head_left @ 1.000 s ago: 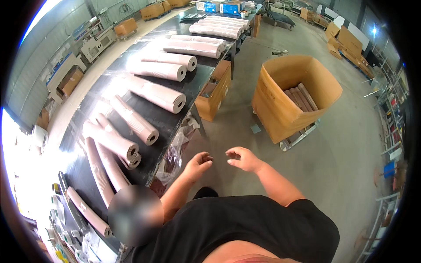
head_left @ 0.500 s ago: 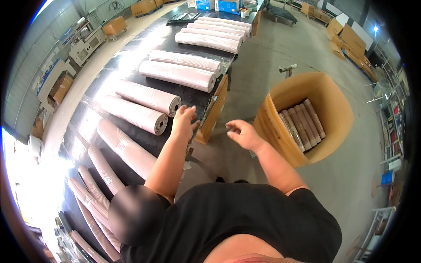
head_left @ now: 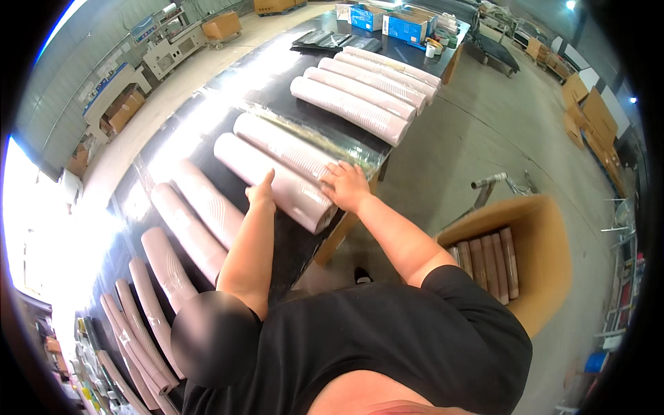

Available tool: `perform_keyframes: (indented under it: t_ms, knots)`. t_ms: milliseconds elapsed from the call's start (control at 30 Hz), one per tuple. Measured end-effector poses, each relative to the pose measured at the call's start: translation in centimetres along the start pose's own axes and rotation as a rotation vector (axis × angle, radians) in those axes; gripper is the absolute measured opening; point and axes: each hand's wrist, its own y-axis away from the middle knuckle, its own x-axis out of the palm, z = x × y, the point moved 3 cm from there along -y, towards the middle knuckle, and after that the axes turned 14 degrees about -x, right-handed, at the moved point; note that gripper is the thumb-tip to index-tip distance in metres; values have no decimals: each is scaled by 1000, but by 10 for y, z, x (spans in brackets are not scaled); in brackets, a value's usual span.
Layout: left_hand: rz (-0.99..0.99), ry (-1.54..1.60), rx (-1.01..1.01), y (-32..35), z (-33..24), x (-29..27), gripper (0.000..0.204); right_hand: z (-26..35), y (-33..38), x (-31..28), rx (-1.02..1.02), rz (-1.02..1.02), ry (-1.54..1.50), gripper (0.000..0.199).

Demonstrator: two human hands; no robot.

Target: The person wraps individual rolls of material with clear plastic and places them into a cardboard box, occasionally referring to paperwork on the table.

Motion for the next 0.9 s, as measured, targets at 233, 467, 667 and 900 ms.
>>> perform_keyframes:
  t_ms: [233,467,667,900]
  knots:
    - [-187,30,-6,-9,-1,19,90,-107,-19,-14,98,-206,-8,21]
    - [313,218,208,61,-13,44,79,-94,-95,5,217,-39,-1007,84]
    - [538,-39,776,138,-52,14,112,-28,-187,-67,-44,-246,-1494,104]
    - [423,69,1988,317,-153,-49,131,75,-123,-134,-367,-395,-986,110]
